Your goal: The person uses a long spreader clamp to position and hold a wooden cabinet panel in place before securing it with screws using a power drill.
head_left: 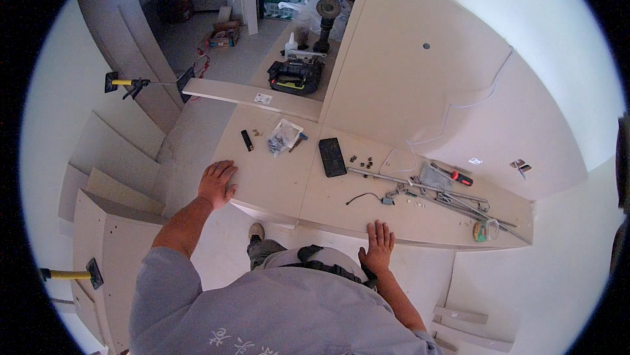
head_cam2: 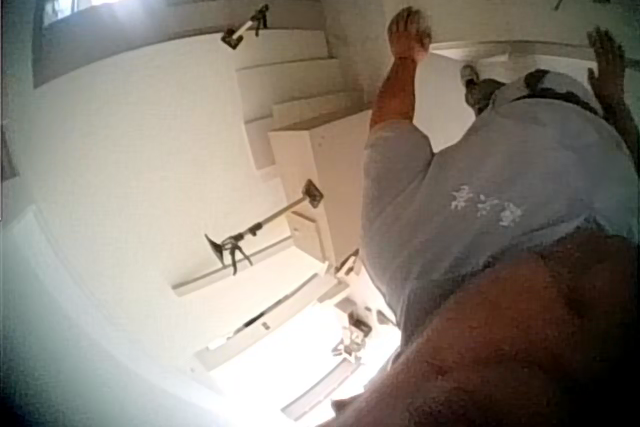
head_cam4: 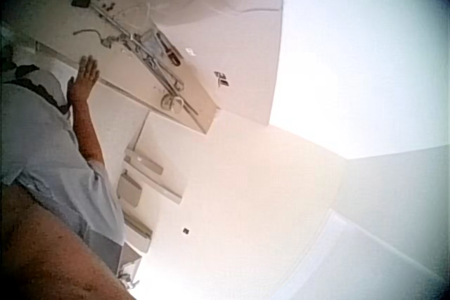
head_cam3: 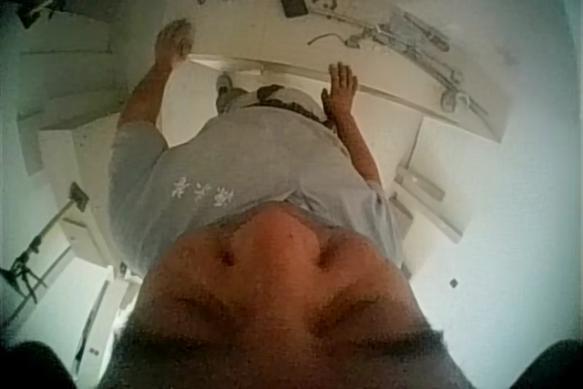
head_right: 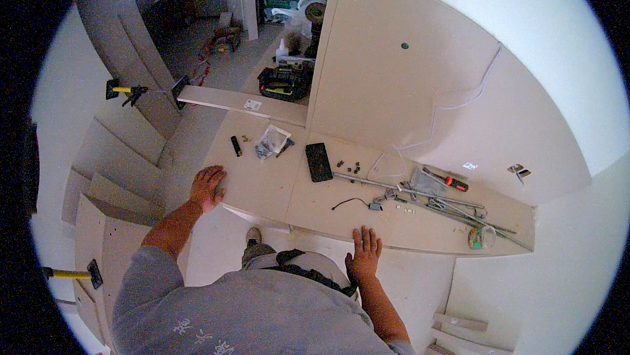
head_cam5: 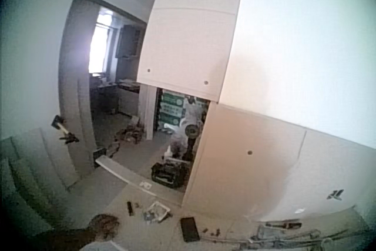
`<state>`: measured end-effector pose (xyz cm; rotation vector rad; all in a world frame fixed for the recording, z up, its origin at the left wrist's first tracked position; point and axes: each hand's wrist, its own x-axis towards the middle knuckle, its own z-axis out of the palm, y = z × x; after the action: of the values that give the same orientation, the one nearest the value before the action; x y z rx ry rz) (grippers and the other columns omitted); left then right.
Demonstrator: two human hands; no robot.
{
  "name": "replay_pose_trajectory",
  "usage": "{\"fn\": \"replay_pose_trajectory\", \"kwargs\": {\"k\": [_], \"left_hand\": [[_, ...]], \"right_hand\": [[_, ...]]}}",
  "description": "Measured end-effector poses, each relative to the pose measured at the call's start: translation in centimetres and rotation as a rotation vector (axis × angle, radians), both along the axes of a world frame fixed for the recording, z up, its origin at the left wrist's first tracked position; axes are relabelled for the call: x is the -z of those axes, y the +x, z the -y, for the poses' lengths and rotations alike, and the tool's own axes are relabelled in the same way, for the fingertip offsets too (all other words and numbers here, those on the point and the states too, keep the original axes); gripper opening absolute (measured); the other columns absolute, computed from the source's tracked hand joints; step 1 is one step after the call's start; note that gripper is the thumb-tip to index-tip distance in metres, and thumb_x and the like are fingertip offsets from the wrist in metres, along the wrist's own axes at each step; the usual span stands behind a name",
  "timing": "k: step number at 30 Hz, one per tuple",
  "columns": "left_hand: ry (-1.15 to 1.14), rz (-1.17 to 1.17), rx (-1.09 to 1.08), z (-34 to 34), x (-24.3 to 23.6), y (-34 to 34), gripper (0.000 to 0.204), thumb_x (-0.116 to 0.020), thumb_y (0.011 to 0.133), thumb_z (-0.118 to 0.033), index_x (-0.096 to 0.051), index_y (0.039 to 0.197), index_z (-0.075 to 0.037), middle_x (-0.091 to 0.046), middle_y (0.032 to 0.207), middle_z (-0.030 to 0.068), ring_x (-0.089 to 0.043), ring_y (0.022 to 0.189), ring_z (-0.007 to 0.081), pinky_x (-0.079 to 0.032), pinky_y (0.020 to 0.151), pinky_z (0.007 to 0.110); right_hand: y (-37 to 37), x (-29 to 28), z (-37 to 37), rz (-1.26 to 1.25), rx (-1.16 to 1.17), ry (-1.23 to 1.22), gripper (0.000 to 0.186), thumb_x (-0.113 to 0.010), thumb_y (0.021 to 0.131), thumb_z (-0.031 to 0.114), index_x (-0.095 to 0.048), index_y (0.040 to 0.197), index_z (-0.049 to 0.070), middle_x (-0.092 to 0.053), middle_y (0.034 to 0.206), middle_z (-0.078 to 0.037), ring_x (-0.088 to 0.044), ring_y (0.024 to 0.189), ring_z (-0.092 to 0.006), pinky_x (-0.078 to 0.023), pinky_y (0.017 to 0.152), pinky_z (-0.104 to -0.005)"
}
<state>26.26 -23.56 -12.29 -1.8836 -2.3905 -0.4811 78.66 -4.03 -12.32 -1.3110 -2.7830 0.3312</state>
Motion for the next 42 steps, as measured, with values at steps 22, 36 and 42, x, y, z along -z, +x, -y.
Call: {"fn": "replay_pose_trajectory", "kwargs": {"k": [22,36,42], "left_hand": [[0.014,-0.016,0.014,0.1,0.4,-0.3,0.058,-0.064,0.082,-0.029,-0.055,0.135,-0.009,-0.050,0.146,0.0162,-0.044,0.135,0.0405,-0.032,0.115,0.054],[-0.019,0.046,-0.009,0.2,-0.7,0.2,0.061,-0.068,0.081,-0.030,-0.053,0.138,-0.012,-0.047,0.149,0.0104,-0.041,0.139,0.0342,-0.031,0.118,0.049],[-0.063,0.038,-0.031,-0.5,0.2,-0.1,0.062,-0.071,0.081,-0.031,-0.054,0.138,-0.010,-0.050,0.147,0.0148,-0.045,0.136,0.0360,-0.034,0.115,0.052]], "right_hand": [[0.1,0.2,0.1,-0.061,-0.011,0.018,0.088,-0.073,0.076,0.018,-0.035,0.156,0.016,-0.026,0.165,-0.014,-0.019,0.153,-0.0372,-0.010,0.124,-0.0570],[0.2,1.4,-0.5,-0.099,0.007,0.037,0.086,-0.073,0.073,0.016,-0.039,0.153,0.016,-0.031,0.163,-0.014,-0.022,0.153,-0.0370,-0.011,0.123,-0.0587],[0.2,3.8,0.1,-0.199,0.045,0.145,0.083,-0.071,0.071,0.013,-0.043,0.150,0.015,-0.036,0.160,-0.015,-0.027,0.151,-0.0370,-0.012,0.121,-0.0606]]}}
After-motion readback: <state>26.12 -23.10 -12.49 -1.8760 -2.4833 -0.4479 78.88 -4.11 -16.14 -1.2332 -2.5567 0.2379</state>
